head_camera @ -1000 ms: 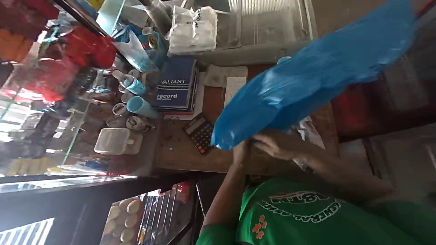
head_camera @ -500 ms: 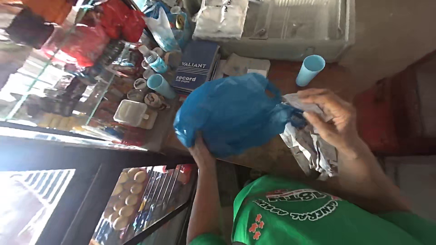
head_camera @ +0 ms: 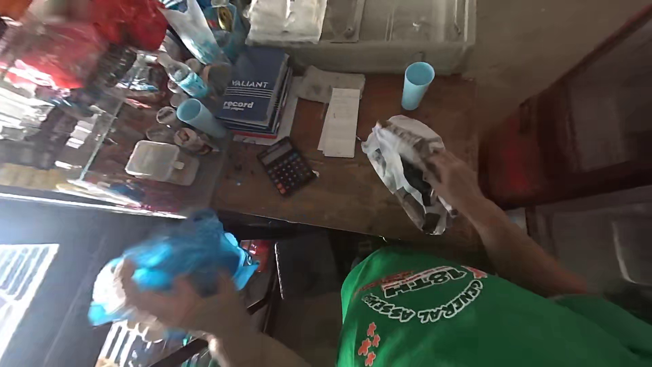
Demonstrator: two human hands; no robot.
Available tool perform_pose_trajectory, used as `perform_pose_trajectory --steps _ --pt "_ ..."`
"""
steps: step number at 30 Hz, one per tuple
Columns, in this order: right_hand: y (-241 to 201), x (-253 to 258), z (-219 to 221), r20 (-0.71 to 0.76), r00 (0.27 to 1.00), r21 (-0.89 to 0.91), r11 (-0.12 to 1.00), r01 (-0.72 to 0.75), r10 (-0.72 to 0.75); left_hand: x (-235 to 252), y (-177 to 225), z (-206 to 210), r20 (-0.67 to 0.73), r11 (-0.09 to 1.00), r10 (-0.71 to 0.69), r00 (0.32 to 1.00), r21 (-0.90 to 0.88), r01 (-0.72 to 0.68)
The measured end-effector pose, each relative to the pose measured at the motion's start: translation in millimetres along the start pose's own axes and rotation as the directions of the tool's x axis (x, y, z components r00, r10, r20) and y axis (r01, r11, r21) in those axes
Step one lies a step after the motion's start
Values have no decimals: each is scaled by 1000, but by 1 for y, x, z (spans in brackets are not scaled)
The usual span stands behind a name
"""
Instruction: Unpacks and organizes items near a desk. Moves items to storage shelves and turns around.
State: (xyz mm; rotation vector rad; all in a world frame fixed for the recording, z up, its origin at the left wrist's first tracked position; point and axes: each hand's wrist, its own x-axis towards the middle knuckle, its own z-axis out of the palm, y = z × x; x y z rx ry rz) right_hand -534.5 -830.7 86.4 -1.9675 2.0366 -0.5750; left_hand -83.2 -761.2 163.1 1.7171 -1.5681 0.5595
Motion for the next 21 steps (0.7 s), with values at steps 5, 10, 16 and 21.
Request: perform_pose_trajectory --steps 5,10,16,21 --pt "51 0 -22 -50 922 621 735 -272 384 -18 119 83 569 897 304 764 -440 -30" --pt "81 3 -28 -42 890 618 712 -334 453 -49 227 151 481 591 802 354 -726 -352" --pt "80 -19 -35 -367 849 170 924 -341 381 -36 223 179 610 657 753 248 -668 -350" --pt "40 -51 4 -458 876 -68 988 137 -153 -39 170 184 818 811 561 123 -515 -278"
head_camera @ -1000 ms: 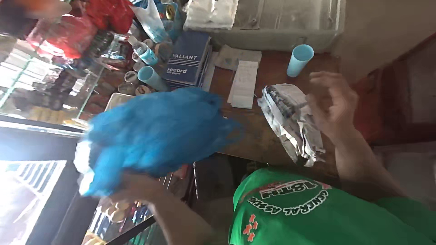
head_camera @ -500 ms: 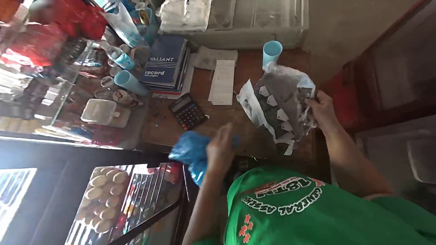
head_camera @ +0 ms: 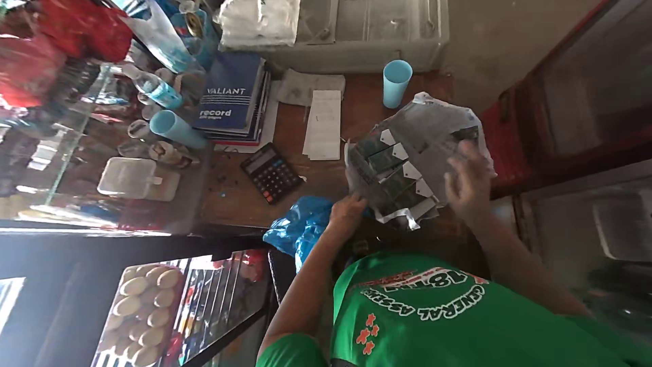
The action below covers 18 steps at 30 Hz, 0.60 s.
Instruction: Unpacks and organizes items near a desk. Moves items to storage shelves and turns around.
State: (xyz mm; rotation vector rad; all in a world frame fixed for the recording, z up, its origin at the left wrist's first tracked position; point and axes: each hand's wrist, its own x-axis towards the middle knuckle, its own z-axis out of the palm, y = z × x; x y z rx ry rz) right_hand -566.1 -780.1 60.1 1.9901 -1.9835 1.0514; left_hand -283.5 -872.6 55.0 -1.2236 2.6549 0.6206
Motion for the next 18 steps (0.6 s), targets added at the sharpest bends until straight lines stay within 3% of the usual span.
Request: perform_pose_trajectory --steps 2,3,5,8,13,16,18 --pt "-14 -7 19 126 991 85 996 22 -33 -7 -8 1 200 986 -157 967 79 144" --pt "-18 -8 28 207 978 104 994 -24 2 -11 -13 4 233 978 -202 951 95 184" --pt "-26 -9 45 370 921 55 986 -155 124 -22 -22 6 202 974 -225 953 45 221" --pt "-37 -1 62 545 799 -63 963 -263 254 -36 -31 3 20 975 -183 983 -124 184" --pt "-16 26 90 434 895 128 976 -175 104 -40 -25 6 -215 971 -103 971 -235 51" --pt "-20 21 80 287 943 123 970 -211 169 -44 -19 9 -337 975 -63 940 -223 -14" --pt "-29 2 66 304 918 100 950 -296 254 -48 -17 11 -415 975 -9 910 -204 -83"
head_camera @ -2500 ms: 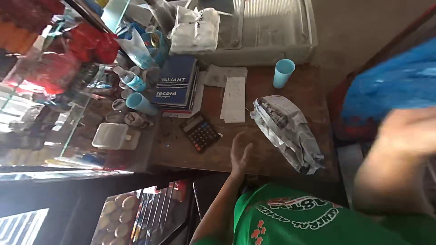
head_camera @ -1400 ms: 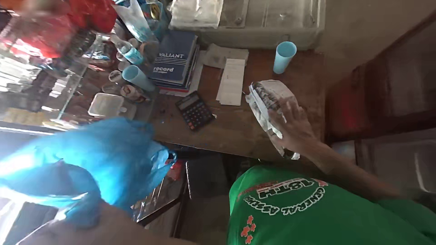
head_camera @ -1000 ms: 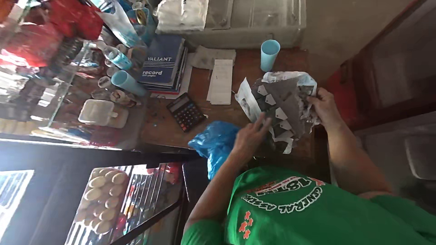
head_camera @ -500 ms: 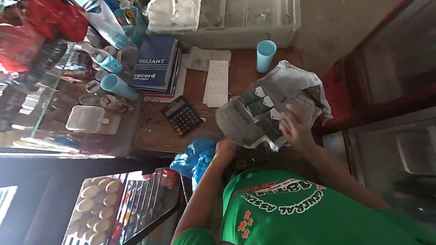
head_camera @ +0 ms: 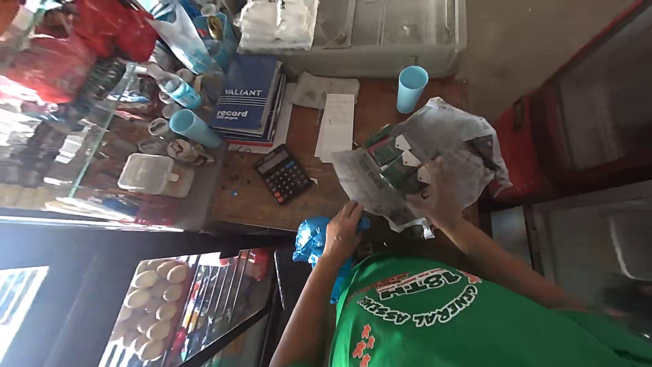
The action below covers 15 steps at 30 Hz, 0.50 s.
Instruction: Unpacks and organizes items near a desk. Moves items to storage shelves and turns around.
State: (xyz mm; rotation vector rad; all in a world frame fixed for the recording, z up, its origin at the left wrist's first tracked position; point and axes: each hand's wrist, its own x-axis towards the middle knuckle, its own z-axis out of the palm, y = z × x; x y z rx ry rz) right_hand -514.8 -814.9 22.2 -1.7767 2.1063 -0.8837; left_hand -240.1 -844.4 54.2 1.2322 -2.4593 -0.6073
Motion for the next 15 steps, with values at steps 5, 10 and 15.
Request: perform_pose_trajectory --steps 5,10,15 --pt "-4 -30 6 267 946 -260 959 -115 186 4 12 22 131 992 109 985 54 -117" --pt "-1 -21 -9 249 964 -111 991 -70 96 14 7 36 248 995 -78 966 86 59" --pt "0 -14 -48 303 949 271 947 -173 87 15 10 39 169 989 -130 977 88 116"
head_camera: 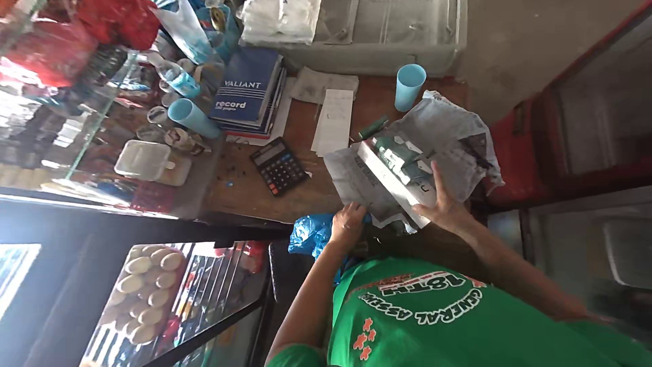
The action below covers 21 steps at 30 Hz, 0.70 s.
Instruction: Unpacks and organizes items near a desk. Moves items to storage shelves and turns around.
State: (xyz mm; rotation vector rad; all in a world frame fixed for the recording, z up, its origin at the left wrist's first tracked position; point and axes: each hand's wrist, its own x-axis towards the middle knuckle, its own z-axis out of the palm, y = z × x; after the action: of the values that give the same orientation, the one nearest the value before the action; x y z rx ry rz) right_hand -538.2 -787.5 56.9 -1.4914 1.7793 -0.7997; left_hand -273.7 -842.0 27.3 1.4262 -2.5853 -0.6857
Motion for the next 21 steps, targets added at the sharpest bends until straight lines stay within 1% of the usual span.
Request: perform_pose_trajectory --steps 2,4,5,6,8,10,11,13,14,16,17,18,19,21 --pt "-2 2 -10 76 996 202 977 -70 55 0 2 2 -23 999 -32 999 -13 32" --pt "-1 3 -16 177 978 374 911 -170 110 -1 4 5 -66 998 -48 997 -37 46" --pt "3 4 -18 227 967 429 881 -202 111 -3 7 5 -75 997 -61 995 -52 57" --pt "8 4 -18 269 959 457 864 -211 92 -7 10 4 -81 996 -75 994 -61 70" --pt "16 8 -16 316 949 479 863 -161 2 -15 14 -3 -126 993 -108 986 -66 101" --pt "20 10 -13 346 934 517 850 -107 -93 -29 18 -14 -174 983 -174 969 -86 161" --pt "24 9 -13 357 927 570 813 -117 -117 -38 20 -19 -195 972 -228 954 -100 212" --pt "31 6 -16 375 916 655 741 -151 -145 -61 26 -29 -265 932 -358 895 -167 323" --pt "34 5 -19 389 903 682 716 -150 -181 -75 28 -34 -334 906 -419 844 -218 364" --pt "35 3 -28 394 878 733 669 -122 -271 -105 34 -37 -504 865 -500 704 -320 386" --pt "34 1 -31 375 874 753 652 -92 -310 -120 37 -35 -561 853 -522 642 -361 378" --pt "33 -1 -35 355 864 768 638 -53 -356 -137 39 -30 -606 850 -526 596 -391 353" --pt "30 -5 -37 325 861 779 627 -10 -390 -153 42 -23 -622 848 -528 578 -421 321" --pt "16 -24 -40 256 893 796 606 22 -369 -184 51 -6 -595 828 -544 592 -496 262"
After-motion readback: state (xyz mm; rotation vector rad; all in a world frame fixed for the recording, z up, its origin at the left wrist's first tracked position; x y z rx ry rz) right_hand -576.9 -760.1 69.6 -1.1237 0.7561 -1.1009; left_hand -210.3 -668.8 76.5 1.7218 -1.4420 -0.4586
